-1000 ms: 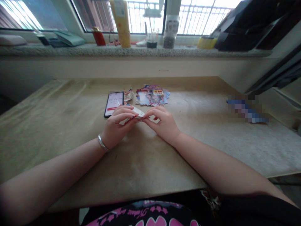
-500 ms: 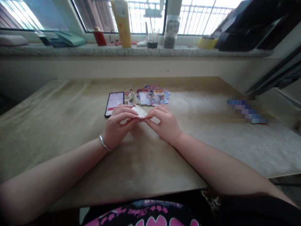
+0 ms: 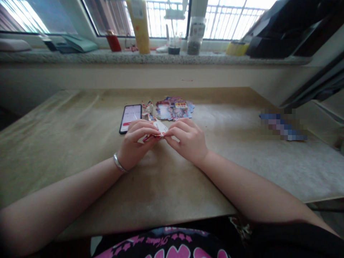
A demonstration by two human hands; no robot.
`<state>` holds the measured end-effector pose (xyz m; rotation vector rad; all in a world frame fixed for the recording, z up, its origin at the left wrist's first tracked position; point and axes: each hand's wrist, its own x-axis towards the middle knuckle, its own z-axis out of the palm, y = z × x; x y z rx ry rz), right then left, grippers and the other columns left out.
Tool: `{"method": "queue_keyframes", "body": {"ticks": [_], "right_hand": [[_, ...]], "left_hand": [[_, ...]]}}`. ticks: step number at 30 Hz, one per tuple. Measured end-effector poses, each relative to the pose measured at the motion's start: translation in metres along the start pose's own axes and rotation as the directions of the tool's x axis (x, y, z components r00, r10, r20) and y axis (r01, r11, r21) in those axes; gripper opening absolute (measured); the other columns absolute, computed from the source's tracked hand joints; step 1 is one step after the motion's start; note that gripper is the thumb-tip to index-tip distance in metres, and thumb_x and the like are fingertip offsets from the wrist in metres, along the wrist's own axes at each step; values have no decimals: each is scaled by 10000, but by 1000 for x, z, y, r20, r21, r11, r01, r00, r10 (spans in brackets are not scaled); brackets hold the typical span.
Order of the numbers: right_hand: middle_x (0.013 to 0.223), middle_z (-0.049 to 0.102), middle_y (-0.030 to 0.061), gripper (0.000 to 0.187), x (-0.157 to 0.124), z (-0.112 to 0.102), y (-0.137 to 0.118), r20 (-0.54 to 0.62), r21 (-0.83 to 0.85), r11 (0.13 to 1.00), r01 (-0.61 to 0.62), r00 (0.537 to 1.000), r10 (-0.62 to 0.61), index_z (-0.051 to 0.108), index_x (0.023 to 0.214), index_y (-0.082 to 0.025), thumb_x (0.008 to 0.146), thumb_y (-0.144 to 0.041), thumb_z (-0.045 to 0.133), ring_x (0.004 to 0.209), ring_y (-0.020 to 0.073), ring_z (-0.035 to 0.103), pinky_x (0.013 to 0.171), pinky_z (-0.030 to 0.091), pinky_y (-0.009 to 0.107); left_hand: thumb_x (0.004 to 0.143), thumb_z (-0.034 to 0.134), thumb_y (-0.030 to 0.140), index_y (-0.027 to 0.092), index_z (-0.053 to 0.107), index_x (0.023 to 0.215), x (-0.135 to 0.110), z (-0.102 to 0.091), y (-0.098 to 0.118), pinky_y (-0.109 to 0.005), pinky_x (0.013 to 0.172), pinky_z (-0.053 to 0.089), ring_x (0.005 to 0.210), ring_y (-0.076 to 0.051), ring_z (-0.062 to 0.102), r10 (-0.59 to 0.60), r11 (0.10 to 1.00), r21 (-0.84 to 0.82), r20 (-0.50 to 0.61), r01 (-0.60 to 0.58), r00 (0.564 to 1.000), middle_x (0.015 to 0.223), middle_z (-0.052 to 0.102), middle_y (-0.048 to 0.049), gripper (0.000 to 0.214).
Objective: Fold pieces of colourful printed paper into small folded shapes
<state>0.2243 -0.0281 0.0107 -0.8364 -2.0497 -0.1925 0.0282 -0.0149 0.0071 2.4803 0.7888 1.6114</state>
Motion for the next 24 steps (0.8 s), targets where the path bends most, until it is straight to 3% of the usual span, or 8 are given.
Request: {"method": "queue_keyframes", "body": {"ticks": [4, 11, 20, 24], "right_hand": [[829, 682, 27, 11, 1, -1, -1, 22, 28, 1000, 9, 1000, -10, 657, 804, -232, 802, -238, 648, 866, 181, 602, 822, 499, 352], [956, 689, 43, 104, -1, 6, 5, 60, 207, 977, -41, 998, 29, 641, 895, -230, 794, -244, 659, 924, 176, 624, 880, 491, 382], [910, 724, 17, 73, 1, 4, 3, -84, 217, 975, -53, 994, 72, 647, 832, -256, 800, -191, 651, 996, 193, 629, 918, 491, 414], [896, 734, 0, 71, 1, 3, 4, -90, 193, 980, -42, 994, 60, 652, 839, -266, 801, -206, 657, 1008, 202, 629, 925, 489, 432]], "left_hand": [[793, 702, 251, 233, 688, 795, -1, -1, -1, -315, 797, 454, 802, -136, 601, -34, 999, -34, 11, 34, 999, 810, 691, 5, 23], [804, 685, 205, 228, 700, 841, -8, 0, -13, -293, 785, 477, 848, -133, 608, -174, 944, -279, 25, 174, 984, 876, 668, -17, 46], [800, 687, 188, 221, 701, 840, -4, -3, -7, -292, 801, 498, 839, -130, 620, -168, 939, -300, 31, 170, 985, 857, 677, -23, 53], [817, 670, 211, 218, 694, 854, -6, -2, -9, -304, 817, 512, 848, -136, 631, -201, 930, -307, 31, 201, 979, 876, 693, -27, 45]]}}
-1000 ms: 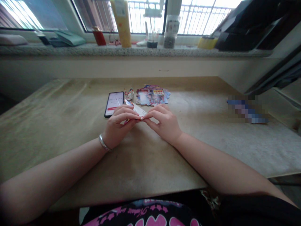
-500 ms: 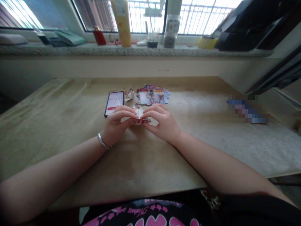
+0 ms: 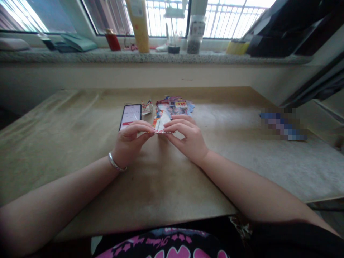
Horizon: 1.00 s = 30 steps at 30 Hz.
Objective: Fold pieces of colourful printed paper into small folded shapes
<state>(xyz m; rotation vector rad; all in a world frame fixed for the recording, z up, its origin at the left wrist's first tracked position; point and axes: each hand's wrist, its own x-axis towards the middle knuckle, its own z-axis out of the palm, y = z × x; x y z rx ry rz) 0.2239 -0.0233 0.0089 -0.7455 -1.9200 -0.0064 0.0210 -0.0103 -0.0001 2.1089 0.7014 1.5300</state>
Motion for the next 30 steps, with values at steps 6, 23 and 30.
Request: {"method": "queue_keyframes", "body": {"ticks": [6, 23, 30], "right_hand": [[876, 737, -4, 45, 1, -1, -1, 3, -11, 999, -45, 999, 45, 636, 812, -251, 806, -208, 649, 1012, 207, 619, 906, 495, 423], [872, 733, -17, 61, 2, -4, -1, 17, -26, 997, -67, 998, 67, 613, 804, -266, 814, -207, 625, 1017, 218, 605, 919, 474, 448], [840, 732, -18, 87, 2, -4, -3, -13, -31, 998, -58, 998, 58, 613, 780, -264, 813, -185, 626, 999, 212, 608, 903, 479, 434]], "left_hand": [[825, 662, 231, 214, 688, 869, -1, 0, -2, -299, 825, 518, 851, -137, 640, -35, 999, -11, -26, 34, 999, 887, 701, -27, 54], [817, 671, 266, 193, 677, 854, -2, 2, -1, -272, 765, 524, 794, -130, 647, -76, 997, 10, -63, 77, 995, 848, 705, -26, 82], [818, 657, 198, 180, 654, 852, -2, 1, 2, -258, 752, 514, 787, -120, 641, 6, 986, 164, -60, 4, 998, 843, 698, -18, 38]]}}
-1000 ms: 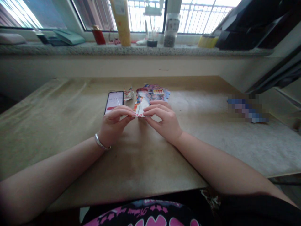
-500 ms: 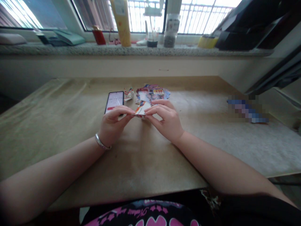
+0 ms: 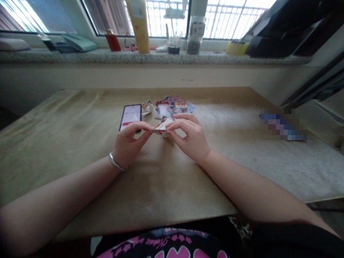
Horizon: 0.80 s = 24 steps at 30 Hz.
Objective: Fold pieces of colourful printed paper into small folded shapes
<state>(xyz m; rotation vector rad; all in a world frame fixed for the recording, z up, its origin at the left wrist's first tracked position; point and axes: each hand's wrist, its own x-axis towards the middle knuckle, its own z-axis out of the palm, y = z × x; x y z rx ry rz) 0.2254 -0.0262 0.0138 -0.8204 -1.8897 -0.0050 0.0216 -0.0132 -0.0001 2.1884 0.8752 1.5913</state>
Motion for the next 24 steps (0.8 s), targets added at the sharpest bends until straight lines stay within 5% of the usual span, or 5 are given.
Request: {"method": "queue_keyframes", "body": {"ticks": [24], "right_hand": [[840, 735, -9, 57, -2, -2, -1, 43, -24, 999, 27, 999, -26, 617, 808, -261, 808, -204, 620, 995, 217, 614, 888, 492, 424]], "left_hand": [[823, 600, 149, 183, 649, 824, 4, -4, 5, -263, 708, 490, 749, -123, 618, 96, 985, 132, 85, -107, 992, 798, 680, -14, 59]]}}
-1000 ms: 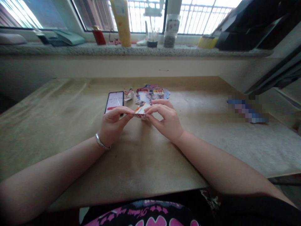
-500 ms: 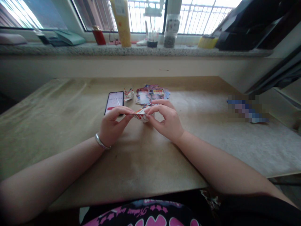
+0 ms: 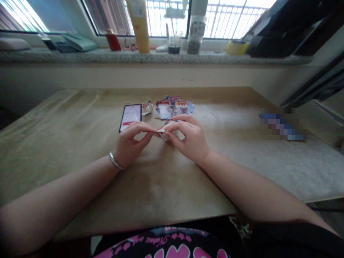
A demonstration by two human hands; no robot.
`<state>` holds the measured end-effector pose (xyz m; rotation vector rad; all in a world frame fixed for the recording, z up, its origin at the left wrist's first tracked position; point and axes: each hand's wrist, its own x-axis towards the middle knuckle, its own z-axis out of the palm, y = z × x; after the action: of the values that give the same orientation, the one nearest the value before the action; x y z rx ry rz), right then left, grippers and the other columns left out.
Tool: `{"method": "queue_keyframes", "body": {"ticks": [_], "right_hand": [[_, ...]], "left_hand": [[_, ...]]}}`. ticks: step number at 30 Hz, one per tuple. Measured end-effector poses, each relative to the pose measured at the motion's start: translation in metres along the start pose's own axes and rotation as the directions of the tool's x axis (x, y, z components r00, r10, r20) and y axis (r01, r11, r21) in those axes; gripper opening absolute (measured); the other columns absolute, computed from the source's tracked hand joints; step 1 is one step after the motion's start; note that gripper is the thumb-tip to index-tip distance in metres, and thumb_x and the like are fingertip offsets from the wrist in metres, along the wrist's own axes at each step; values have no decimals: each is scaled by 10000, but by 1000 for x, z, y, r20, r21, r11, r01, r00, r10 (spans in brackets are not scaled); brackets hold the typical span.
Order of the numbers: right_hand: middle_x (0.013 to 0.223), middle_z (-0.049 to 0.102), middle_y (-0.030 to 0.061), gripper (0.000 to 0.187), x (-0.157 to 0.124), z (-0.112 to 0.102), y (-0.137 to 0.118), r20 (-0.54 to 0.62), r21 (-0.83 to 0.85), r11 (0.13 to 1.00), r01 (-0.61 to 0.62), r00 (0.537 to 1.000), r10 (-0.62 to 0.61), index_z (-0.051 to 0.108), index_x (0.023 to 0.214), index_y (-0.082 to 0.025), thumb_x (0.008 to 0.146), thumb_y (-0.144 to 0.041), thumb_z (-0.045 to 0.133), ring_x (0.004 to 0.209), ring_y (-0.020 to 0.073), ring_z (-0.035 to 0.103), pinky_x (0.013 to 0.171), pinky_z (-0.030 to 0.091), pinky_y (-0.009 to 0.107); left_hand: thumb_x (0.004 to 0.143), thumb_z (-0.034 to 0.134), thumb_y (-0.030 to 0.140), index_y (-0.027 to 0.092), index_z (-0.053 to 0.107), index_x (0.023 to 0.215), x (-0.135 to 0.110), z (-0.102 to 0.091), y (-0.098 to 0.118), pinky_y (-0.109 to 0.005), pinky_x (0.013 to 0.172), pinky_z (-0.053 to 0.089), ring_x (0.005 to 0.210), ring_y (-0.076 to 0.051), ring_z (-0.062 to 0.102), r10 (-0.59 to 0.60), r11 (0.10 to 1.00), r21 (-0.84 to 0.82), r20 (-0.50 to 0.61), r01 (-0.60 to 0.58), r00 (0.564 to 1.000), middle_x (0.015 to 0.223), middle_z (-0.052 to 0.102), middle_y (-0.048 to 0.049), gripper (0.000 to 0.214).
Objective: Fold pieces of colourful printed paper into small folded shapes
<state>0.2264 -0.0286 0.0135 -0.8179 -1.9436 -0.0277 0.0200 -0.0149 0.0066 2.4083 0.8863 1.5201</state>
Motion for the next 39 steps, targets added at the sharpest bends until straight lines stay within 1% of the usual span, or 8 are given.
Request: {"method": "queue_keyframes", "body": {"ticks": [5, 7, 14, 21, 24, 29, 35, 39], "right_hand": [[861, 739, -19, 74, -1, 0, 0, 53, -11, 999, 34, 998, -34, 628, 823, -266, 797, -197, 636, 1000, 211, 619, 907, 486, 414], [863, 738, -21, 82, -2, 1, 0, 54, -2, 999, 32, 998, -31, 631, 830, -269, 796, -195, 639, 999, 208, 621, 909, 487, 410], [863, 726, 16, 105, -2, 4, 1, 44, 58, 996, -64, 997, 62, 630, 851, -242, 765, -184, 648, 1001, 219, 616, 887, 498, 416], [870, 728, -4, 71, -1, 5, -1, 67, 60, 998, -15, 998, 11, 633, 814, -257, 813, -188, 613, 994, 204, 616, 906, 490, 412], [848, 722, -3, 67, 0, 5, -2, 69, 52, 998, -21, 997, 18, 640, 805, -255, 815, -193, 616, 968, 197, 620, 911, 484, 402], [839, 718, -3, 53, -1, 6, -4, 67, 34, 999, -38, 997, 35, 636, 805, -247, 815, -199, 617, 975, 194, 611, 916, 476, 398], [868, 717, 0, 90, -2, 7, -4, 59, 47, 997, -57, 997, 54, 617, 823, -246, 781, -168, 632, 1012, 210, 593, 922, 475, 411], [854, 717, 6, 67, -2, 8, -4, 54, 20, 998, -56, 997, 55, 620, 819, -241, 800, -177, 621, 1009, 210, 594, 910, 481, 406]], "left_hand": [[825, 618, 184, 180, 640, 821, 0, 1, 3, -253, 683, 494, 732, -120, 615, -2, 1000, -18, 43, 3, 999, 789, 672, -17, 23], [834, 617, 195, 181, 638, 814, 0, 2, 3, -249, 678, 495, 734, -117, 616, 4, 999, -38, 51, -2, 999, 788, 664, -17, 32], [815, 607, 136, 176, 617, 795, -1, 2, 1, -239, 669, 487, 728, -112, 601, 42, 999, -32, 34, -41, 999, 769, 641, -10, 46], [789, 602, 131, 178, 609, 791, -1, 4, 2, -252, 655, 470, 706, -124, 587, 47, 998, 50, 57, -50, 997, 754, 635, -9, 47], [797, 615, 164, 183, 638, 816, -1, 4, 2, -263, 657, 464, 695, -128, 587, 67, 994, 87, 69, -73, 995, 751, 640, -15, 36], [803, 640, 197, 180, 657, 796, -1, 3, 1, -260, 641, 460, 694, -126, 589, 99, 990, 93, 68, -105, 993, 753, 645, -24, 25], [786, 645, 176, 174, 636, 770, -2, 4, 2, -243, 617, 460, 676, -115, 580, 76, 995, 66, 50, -79, 996, 736, 627, -11, 19], [779, 638, 153, 164, 622, 747, -2, 5, 2, -236, 607, 458, 667, -111, 572, 58, 997, 53, 48, -60, 997, 726, 616, -7, 38]]}}
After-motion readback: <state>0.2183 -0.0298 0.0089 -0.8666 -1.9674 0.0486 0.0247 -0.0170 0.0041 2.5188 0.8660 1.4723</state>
